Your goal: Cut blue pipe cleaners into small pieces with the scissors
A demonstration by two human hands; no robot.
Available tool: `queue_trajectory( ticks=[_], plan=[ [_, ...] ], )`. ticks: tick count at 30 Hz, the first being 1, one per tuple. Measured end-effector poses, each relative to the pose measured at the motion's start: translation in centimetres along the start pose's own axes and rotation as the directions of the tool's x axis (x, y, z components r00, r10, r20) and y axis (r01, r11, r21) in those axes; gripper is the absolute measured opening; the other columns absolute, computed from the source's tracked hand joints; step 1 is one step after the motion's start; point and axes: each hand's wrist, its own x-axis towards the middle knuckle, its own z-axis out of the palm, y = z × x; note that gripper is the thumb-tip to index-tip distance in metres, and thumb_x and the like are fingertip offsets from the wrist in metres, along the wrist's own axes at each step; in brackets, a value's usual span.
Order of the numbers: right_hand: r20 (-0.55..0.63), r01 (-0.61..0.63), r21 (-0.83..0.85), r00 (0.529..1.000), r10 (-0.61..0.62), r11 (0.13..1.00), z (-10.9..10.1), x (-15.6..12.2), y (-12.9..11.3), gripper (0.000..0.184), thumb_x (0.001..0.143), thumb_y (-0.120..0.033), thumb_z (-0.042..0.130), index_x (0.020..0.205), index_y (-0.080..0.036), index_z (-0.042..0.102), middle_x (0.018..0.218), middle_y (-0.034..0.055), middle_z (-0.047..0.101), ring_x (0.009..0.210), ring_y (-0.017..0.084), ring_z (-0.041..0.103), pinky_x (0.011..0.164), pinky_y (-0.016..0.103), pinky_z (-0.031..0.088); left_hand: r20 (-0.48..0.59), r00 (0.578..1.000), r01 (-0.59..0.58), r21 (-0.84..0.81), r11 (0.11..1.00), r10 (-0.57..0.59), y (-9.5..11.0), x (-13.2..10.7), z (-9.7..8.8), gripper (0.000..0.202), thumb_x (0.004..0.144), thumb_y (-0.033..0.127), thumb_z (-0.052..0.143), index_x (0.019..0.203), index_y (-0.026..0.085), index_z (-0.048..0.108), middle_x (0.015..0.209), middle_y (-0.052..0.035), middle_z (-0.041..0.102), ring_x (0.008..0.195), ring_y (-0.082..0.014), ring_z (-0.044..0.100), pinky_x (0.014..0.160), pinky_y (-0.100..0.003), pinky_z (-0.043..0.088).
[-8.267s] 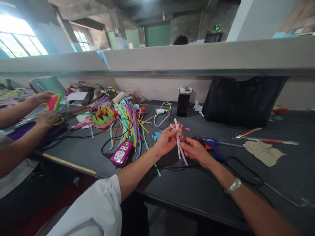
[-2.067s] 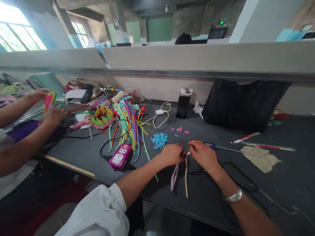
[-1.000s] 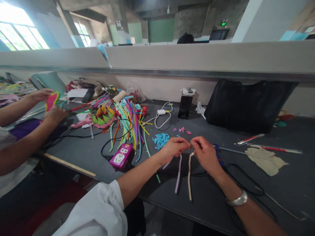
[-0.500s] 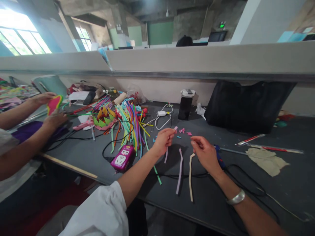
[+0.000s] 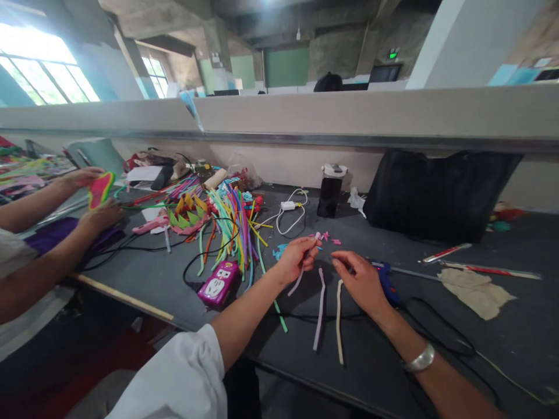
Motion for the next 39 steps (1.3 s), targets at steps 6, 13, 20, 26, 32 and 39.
queue_trajectory(
  ticks=[6,13,20,26,32,39],
  plan=[
    [-0.032,-0.095,0.112,0.995,0.099,0.989,0.1,-0.2,-0.1,0.041,0.092,-0.043,0.047,0.126,-0.021,0.053,0.093,0.0057,0.066,0.081,0.018,0.062,0.076,0.033,0.051,0.106,0.986,0.122,0.079,0.989,-0.13,-0.8,-0.5,1.4,0.023,0.075,0.034,0.063,0.083,0.014,0.055,0.051,0.0076,0.04,0.035,-0.0017,0.024,0.036,-0.017,0.014],
    [0.002,-0.1,0.111,0.995,0.1,0.989,-0.3,0.1,-0.1,0.031,0.092,-0.044,0.045,0.095,-0.02,0.064,0.082,0.0039,0.065,0.07,0.016,0.06,0.064,0.028,0.047,0.182,0.97,0.13,0.175,0.976,-0.162,-1.3,-1.2,2.4,0.029,0.075,0.041,0.066,0.081,0.015,0.055,0.051,0.0084,0.037,0.036,-0.0009,0.02,0.037,-0.018,0.008],
    [-0.082,-0.131,-0.01,0.988,0.129,0.991,-1.5,0.6,0.5,0.031,0.092,-0.043,0.043,0.084,-0.019,0.06,0.068,0.0006,0.06,0.059,0.014,0.054,0.065,0.028,0.041,0.233,0.958,0.123,0.198,0.973,-0.168,-1.3,-1.5,2.8,0.027,0.079,0.041,0.064,0.083,0.015,0.057,0.049,0.0106,0.025,0.037,-0.0011,0.014,0.038,-0.018,0.007],
    [-0.086,-0.203,0.055,0.975,0.207,0.978,-2.0,0.9,1.3,0.037,0.092,-0.05,0.04,0.091,-0.019,0.061,0.061,-0.0007,0.058,0.059,0.015,0.055,0.063,0.026,0.04,0.279,0.948,0.118,0.137,0.984,-0.153,-0.3,-1.3,1.9,0.021,0.08,0.034,0.062,0.083,0.014,0.056,0.05,0.0093,0.029,0.037,-0.0014,0.017,0.037,-0.017,0.011],
    [0.093,-0.176,-0.236,0.975,0.203,0.956,-0.9,0.3,-0.3,0.04,0.087,-0.057,0.045,0.077,-0.022,0.062,0.066,0.0015,0.063,0.062,0.015,0.057,0.059,0.026,0.035,0.059,0.993,-0.1,-0.081,0.992,0.104,0.9,-0.3,0.4,0.018,0.077,0.029,0.063,0.082,0.015,0.052,0.054,0.008,0.035,0.038,-0.0018,0.022,0.038,-0.017,0.014],
    [0.367,-0.057,-0.525,0.885,0.287,0.849,1.4,-1.2,-3.1,0.024,0.081,-0.042,0.054,0.071,-0.022,0.061,0.071,0.0013,0.066,0.065,0.016,0.06,0.052,0.026,0.024,-0.007,0.999,-0.048,-0.006,0.999,0.048,0.2,0.1,0.2,0.025,0.071,0.029,0.069,0.076,0.016,0.048,0.052,0.0099,0.031,0.037,-0.0007,0.019,0.037,-0.018,0.009]
  ],
)
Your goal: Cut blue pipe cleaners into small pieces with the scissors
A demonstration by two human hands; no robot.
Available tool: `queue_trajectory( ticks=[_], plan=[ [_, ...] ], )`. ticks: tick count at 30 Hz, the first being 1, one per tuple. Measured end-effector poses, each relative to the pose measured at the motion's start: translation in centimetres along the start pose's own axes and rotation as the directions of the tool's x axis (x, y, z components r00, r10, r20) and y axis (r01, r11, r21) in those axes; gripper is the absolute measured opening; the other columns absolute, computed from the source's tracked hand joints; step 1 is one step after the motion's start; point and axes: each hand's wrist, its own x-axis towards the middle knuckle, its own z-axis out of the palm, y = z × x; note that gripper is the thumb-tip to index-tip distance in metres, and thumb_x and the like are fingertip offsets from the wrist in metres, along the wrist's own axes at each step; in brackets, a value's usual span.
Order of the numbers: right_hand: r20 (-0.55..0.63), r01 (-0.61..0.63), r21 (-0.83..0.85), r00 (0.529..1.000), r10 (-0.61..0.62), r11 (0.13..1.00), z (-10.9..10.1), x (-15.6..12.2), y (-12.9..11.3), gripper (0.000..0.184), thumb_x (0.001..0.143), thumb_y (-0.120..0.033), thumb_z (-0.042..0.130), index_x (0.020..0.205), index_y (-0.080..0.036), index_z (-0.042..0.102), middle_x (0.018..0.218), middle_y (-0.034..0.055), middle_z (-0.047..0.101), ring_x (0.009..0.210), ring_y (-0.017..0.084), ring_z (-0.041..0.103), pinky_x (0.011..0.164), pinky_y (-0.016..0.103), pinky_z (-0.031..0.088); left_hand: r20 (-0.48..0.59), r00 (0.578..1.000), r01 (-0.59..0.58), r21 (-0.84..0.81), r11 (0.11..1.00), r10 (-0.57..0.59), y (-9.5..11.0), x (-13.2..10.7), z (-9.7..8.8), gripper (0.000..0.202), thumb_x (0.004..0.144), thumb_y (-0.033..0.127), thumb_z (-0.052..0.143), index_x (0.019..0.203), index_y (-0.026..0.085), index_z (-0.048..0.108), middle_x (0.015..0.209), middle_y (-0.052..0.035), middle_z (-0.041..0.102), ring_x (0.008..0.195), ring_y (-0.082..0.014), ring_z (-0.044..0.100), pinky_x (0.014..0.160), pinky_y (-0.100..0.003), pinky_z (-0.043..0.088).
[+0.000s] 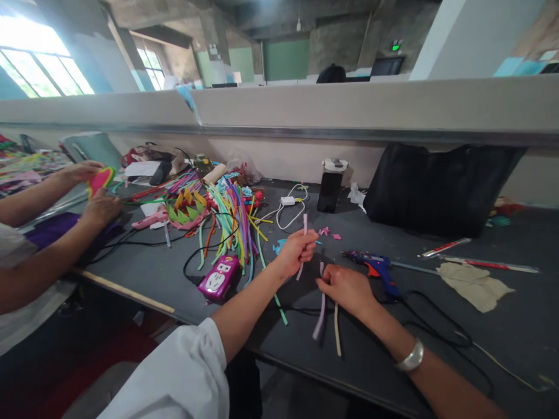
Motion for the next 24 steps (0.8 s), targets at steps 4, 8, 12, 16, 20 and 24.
queue_trajectory(
  ticks=[4,8,12,16,20,24],
  plan=[
    [-0.123,-0.047,0.247,0.989,0.08,0.968,0.2,0.6,0.9,0.022,0.081,-0.037,0.053,0.067,-0.022,0.058,0.061,-0.0014,0.062,0.058,0.014,0.057,0.055,0.026,0.031,-0.056,0.998,0.008,0.073,0.997,-0.004,0.0,-0.2,0.3,0.024,0.07,0.028,0.068,0.075,0.017,0.047,0.052,0.0096,0.033,0.036,-0.0005,0.02,0.037,-0.018,0.008],
    [-0.305,0.006,0.343,0.946,0.105,0.939,-0.2,1.0,2.3,0.027,0.084,-0.044,0.052,0.07,-0.022,0.059,0.061,-0.0016,0.06,0.057,0.014,0.057,0.058,0.026,0.036,-0.109,0.994,0.019,0.132,0.991,-0.004,-0.2,-0.3,0.6,0.022,0.072,0.029,0.066,0.074,0.016,0.048,0.051,0.0092,0.033,0.036,-0.0008,0.021,0.037,-0.018,0.008],
    [-0.292,0.037,0.198,0.956,0.023,0.979,0.4,1.0,2.0,0.03,0.084,-0.051,0.052,0.081,-0.022,0.062,0.069,0.0006,0.063,0.064,0.016,0.06,0.056,0.026,0.035,-0.099,0.994,0.058,0.125,0.99,-0.046,-0.6,-0.1,0.4,0.02,0.08,0.034,0.057,0.077,0.015,0.053,0.052,0.0079,0.035,0.035,-0.0014,0.022,0.037,-0.018,0.009],
    [-0.207,0.046,0.073,0.978,-0.03,0.996,1.8,1.1,1.1,0.025,0.083,-0.046,0.056,0.078,-0.022,0.062,0.075,0.0036,0.066,0.067,0.017,0.061,0.053,0.026,0.03,-0.086,0.995,0.06,0.1,0.993,-0.051,-0.7,-0.1,0.3,0.019,0.085,0.032,0.049,0.081,0.014,0.054,0.055,0.0055,0.041,0.036,-0.0026,0.027,0.036,-0.018,0.011],
    [-0.21,-0.008,0.289,0.975,0.072,0.957,1.7,1.5,1.3,0.02,0.081,-0.037,0.056,0.071,-0.021,0.062,0.066,0.0018,0.065,0.062,0.016,0.06,0.054,0.026,0.034,-0.13,0.991,0.053,0.121,0.991,-0.037,-0.9,0.1,0.3,0.019,0.086,0.03,0.047,0.081,0.014,0.055,0.06,0.0038,0.045,0.037,-0.0033,0.032,0.036,-0.018,0.016],
    [-0.191,-0.01,0.762,0.952,0.24,0.647,0.2,1.6,1.9,0.028,0.077,-0.045,0.061,0.073,-0.018,0.063,0.061,0.0012,0.063,0.049,0.011,0.052,0.048,0.023,0.035,-0.191,0.981,0.055,0.177,0.983,-0.02,-1.6,0.3,0.3,0.02,0.086,0.03,0.049,0.082,0.013,0.057,0.063,0.0025,0.05,0.043,-0.0044,0.042,0.04,-0.017,0.029]
  ],
)
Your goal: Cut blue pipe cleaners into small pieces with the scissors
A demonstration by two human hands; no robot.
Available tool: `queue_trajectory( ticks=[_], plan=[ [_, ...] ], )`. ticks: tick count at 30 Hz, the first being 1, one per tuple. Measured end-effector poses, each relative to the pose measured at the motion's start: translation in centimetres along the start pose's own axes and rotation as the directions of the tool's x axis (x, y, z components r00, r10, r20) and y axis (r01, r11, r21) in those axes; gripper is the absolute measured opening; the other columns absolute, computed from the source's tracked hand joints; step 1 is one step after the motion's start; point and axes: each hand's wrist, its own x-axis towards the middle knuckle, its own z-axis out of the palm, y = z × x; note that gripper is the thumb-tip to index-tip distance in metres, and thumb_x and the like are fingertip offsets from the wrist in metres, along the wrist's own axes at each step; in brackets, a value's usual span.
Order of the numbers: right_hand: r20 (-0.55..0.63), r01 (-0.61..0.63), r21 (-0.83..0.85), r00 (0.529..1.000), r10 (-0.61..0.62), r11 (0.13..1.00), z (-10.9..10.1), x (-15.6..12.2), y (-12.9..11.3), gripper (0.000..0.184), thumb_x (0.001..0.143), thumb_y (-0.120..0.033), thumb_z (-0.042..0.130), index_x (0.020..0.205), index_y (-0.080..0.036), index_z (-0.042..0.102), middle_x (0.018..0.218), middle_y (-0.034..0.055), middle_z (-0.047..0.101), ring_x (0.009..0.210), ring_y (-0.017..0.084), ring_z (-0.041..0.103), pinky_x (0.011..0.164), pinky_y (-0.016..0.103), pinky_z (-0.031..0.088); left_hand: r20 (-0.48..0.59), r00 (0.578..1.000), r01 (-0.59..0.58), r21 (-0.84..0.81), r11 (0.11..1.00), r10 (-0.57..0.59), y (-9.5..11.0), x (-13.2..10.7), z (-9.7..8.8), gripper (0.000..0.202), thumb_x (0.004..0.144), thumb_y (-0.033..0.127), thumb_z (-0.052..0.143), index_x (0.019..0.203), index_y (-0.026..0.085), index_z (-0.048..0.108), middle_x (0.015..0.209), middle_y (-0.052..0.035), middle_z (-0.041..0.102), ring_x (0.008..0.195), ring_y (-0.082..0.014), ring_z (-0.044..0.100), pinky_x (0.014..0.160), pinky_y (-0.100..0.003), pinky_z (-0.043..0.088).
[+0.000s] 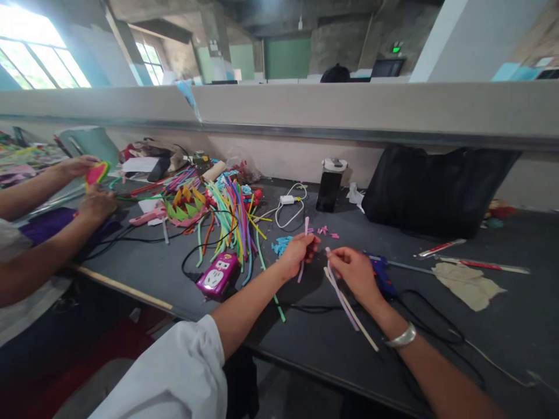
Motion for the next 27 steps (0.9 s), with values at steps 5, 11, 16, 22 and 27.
queue_trajectory(
  ticks=[5,11,16,22,27],
  plan=[
    [-0.007,-0.17,0.395,0.982,0.188,0.903,-0.6,0.1,-0.4,0.036,0.07,-0.05,0.069,0.077,-0.016,0.06,0.065,0.0008,0.063,0.041,0.006,0.043,0.038,0.019,0.026,0.275,0.945,0.168,0.05,0.985,-0.175,-0.5,-0.6,0.7,0.025,0.083,0.037,0.056,0.084,0.012,0.057,0.068,-0.0031,0.06,0.055,-0.0116,0.059,0.056,-0.025,0.049],
    [-0.028,-0.132,0.382,0.988,0.154,0.915,-0.8,0.1,-0.9,0.036,0.067,-0.05,0.072,0.076,-0.017,0.059,0.055,-0.0039,0.054,0.041,0.006,0.04,0.037,0.018,0.025,0.369,0.914,0.176,0.014,0.984,-0.168,-0.5,-1.3,1.2,0.035,0.073,0.043,0.071,0.083,0.013,0.056,0.066,0.0017,0.056,0.051,-0.0066,0.05,0.052,-0.022,0.045],
    [0.112,-0.247,0.472,0.969,0.22,0.846,-1.1,-0.1,-1.3,0.041,0.067,-0.051,0.072,0.087,-0.017,0.061,0.053,-0.0064,0.05,0.041,0.004,0.035,0.036,0.015,0.02,0.433,0.883,0.234,-0.071,0.97,-0.182,-0.2,-1.6,1.3,0.035,0.073,0.042,0.072,0.081,0.013,0.055,0.065,0.0024,0.052,0.058,-0.0096,0.055,0.063,-0.03,0.052],
    [0.15,-0.227,0.493,0.973,0.175,0.84,-1.2,0.0,-0.8,0.038,0.069,-0.051,0.071,0.081,-0.016,0.062,0.065,-0.0014,0.058,0.044,0.003,0.038,0.037,0.014,0.02,0.521,0.82,0.311,-0.061,0.948,-0.236,0.5,-2.0,1.2,0.03,0.08,0.041,0.064,0.079,0.014,0.051,0.061,0.0061,0.041,0.038,-0.0014,0.033,0.038,-0.016,0.026],
    [0.064,-0.131,0.393,0.991,0.115,0.91,-1.1,0.2,0.0,0.038,0.073,-0.054,0.066,0.081,-0.017,0.063,0.063,-0.0006,0.059,0.047,0.008,0.047,0.042,0.018,0.033,0.481,0.832,0.295,0.04,0.955,-0.277,1.1,-2.4,1.4,0.031,0.077,0.041,0.067,0.077,0.016,0.048,0.055,0.0103,0.028,0.036,0.0002,0.017,0.037,-0.016,0.011]
  ],
)
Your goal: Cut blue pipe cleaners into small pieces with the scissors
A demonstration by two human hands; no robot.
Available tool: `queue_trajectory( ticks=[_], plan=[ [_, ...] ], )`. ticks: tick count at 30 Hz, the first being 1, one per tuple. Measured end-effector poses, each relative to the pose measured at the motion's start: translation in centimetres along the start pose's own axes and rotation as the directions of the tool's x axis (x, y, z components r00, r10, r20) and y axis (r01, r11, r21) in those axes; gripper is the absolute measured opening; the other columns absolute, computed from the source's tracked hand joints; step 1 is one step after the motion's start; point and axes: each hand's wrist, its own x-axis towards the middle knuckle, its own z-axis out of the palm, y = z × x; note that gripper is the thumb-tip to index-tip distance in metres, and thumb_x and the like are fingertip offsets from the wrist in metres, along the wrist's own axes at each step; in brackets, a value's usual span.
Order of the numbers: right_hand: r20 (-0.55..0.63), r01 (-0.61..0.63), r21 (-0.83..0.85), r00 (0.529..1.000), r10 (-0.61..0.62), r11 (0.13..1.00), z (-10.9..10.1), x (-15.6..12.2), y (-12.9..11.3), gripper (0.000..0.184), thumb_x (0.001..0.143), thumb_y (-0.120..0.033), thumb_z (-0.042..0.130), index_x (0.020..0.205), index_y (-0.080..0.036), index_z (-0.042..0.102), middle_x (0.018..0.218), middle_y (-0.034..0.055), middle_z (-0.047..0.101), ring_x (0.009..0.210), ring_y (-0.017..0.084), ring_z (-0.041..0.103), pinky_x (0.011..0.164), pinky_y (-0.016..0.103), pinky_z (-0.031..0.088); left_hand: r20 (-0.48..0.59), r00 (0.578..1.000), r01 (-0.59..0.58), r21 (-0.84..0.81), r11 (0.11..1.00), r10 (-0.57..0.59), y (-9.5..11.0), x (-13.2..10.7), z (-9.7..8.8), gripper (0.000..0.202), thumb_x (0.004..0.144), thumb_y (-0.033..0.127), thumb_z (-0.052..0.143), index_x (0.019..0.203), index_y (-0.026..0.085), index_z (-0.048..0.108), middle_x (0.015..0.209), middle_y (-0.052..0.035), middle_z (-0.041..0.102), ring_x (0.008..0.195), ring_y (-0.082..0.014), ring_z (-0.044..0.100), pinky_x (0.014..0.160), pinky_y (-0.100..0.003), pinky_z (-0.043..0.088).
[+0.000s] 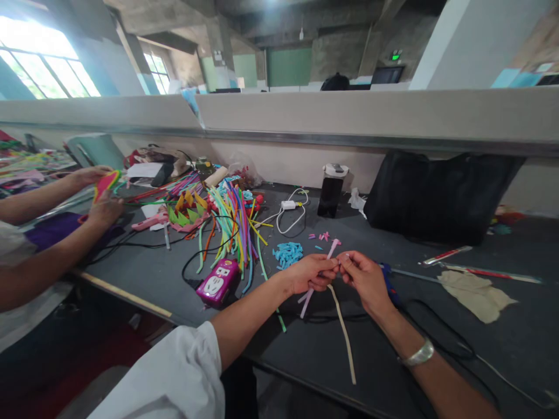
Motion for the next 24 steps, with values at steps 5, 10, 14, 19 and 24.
queue_trajectory(
  ticks=[5,10,14,19,24],
  plan=[
    [-0.192,0.08,-0.073,0.977,-0.092,0.994,-1.6,1.2,0.4,0.038,0.076,-0.054,0.063,0.085,-0.017,0.064,0.063,-0.0014,0.058,0.047,0.008,0.049,0.041,0.018,0.033,-0.003,1.0,0.002,0.076,0.997,-0.002,-0.4,0.1,0.5,0.032,0.075,0.042,0.068,0.075,0.016,0.049,0.056,0.0091,0.035,0.035,0.0003,0.019,0.036,-0.018,0.011],
    [-0.41,0.139,0.066,0.907,-0.1,0.988,-3.5,2.6,-0.2,0.036,0.071,-0.051,0.067,0.08,-0.017,0.06,0.057,-0.0043,0.054,0.044,0.007,0.049,0.039,0.017,0.034,0.006,1.0,0.029,0.154,0.988,-0.03,-0.4,0.1,0.0,0.034,0.073,0.044,0.069,0.073,0.016,0.051,0.053,0.0092,0.033,0.035,-0.0004,0.018,0.036,-0.019,0.008],
    [-0.463,0.188,0.251,0.885,-0.053,0.95,-3.4,2.4,-1.1,0.035,0.072,-0.051,0.065,0.075,-0.019,0.05,0.065,-0.0008,0.061,0.044,0.008,0.053,0.034,0.016,0.029,-0.101,0.995,-0.008,0.167,0.986,0.025,0.6,-0.1,-1.2,0.027,0.078,0.04,0.063,0.074,0.016,0.051,0.052,0.0097,0.027,0.035,-0.0008,0.017,0.037,-0.019,0.007],
    [-0.361,0.146,0.262,0.932,-0.044,0.954,-2.6,1.4,-2.0,0.036,0.076,-0.055,0.059,0.076,-0.021,0.046,0.055,-0.0047,0.052,0.037,0.006,0.041,0.034,0.018,0.023,-0.468,0.865,-0.107,0.177,0.978,0.179,1.3,0.4,-2.5,0.026,0.084,0.039,0.051,0.07,0.017,0.048,0.049,0.0098,0.024,0.033,-0.0016,0.015,0.038,-0.02,0.005],
    [0.104,-0.039,-0.372,0.991,0.083,0.928,-1.6,0.6,-1.3,0.037,0.075,-0.055,0.058,0.067,-0.019,0.05,0.048,-0.0058,0.041,0.041,0.008,0.035,0.042,0.022,0.022,-0.524,0.812,-0.185,0.187,0.965,0.257,1.1,0.8,-2.4,0.027,0.084,0.039,0.054,0.07,0.017,0.048,0.049,0.01,0.025,0.033,-0.0018,0.017,0.038,-0.02,0.007]
  ],
)
